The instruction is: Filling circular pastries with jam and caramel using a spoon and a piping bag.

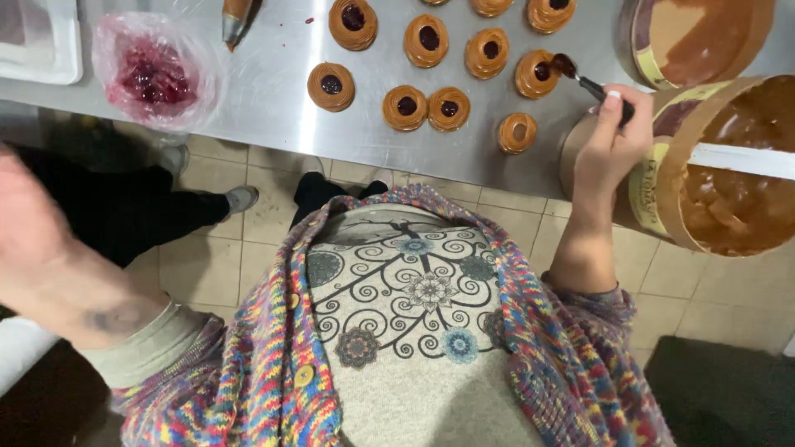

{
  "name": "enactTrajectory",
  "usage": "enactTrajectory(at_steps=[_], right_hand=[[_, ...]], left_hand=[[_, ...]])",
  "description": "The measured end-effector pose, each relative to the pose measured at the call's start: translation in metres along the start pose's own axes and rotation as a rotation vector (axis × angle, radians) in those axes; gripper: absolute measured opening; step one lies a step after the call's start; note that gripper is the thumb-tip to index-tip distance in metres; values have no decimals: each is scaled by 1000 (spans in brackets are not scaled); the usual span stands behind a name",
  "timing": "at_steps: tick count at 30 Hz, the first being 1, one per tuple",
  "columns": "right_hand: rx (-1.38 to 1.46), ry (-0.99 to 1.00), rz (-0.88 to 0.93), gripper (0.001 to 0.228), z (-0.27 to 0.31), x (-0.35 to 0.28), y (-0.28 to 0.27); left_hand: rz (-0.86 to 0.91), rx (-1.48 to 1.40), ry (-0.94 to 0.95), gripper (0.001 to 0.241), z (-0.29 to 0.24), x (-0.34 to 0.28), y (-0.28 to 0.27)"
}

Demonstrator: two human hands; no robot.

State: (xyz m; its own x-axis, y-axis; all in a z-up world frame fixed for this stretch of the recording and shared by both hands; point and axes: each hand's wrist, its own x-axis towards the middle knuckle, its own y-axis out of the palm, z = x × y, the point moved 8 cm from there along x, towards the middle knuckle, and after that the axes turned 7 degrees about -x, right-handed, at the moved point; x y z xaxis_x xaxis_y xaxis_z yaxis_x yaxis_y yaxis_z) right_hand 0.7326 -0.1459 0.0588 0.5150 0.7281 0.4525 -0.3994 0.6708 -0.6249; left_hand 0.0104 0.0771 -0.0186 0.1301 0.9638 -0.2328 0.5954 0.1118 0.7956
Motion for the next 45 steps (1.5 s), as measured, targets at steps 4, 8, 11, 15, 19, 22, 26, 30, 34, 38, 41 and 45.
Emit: enactTrajectory(at_steps=[4, 8, 11, 15, 19, 22, 26, 30, 34, 38, 41, 45], right_hand=[[137, 45, -69, 19, -9, -9, -8], [361, 157, -228, 25, -16, -18, -20], [671, 251, -270, 36, -56, -26, -12], [1087, 509, -209, 40, -23, -24, 52], [1099, 470, 169, 42, 81, -28, 134], [1152, 550, 402, 38, 138, -46, 215], [1054, 677, 572, 36, 185, -78, 294], [982, 574, 684, 33, 230, -92, 347], [710, 219, 769, 28, 262, -89, 376], [570, 3, 771, 27, 278, -78, 384], [490, 53, 749, 28, 280, -74, 381], [508, 77, 747, 28, 277, -78, 382]], left_hand=[[-41, 38, 33, 57, 76, -9, 70], [-111, 179, -338, 56, 178, -24, 60], [-5, 224, -399, 47, 216, -35, 29], [-86, 177, -416, 46, 213, -25, -38], [-341, 100, -348, 49, 177, -15, -82], [-385, 83, -241, 50, 149, 8, -105], [-407, 146, -156, 48, 125, 53, -145], [-340, 244, -146, 48, 111, 75, -150], [-257, 400, -284, 50, 115, 90, -142], [-245, 369, -411, 53, 129, 70, -149], [-132, 392, -180, 53, 109, 59, -126], [159, 402, 163, 69, 49, 52, -50]])
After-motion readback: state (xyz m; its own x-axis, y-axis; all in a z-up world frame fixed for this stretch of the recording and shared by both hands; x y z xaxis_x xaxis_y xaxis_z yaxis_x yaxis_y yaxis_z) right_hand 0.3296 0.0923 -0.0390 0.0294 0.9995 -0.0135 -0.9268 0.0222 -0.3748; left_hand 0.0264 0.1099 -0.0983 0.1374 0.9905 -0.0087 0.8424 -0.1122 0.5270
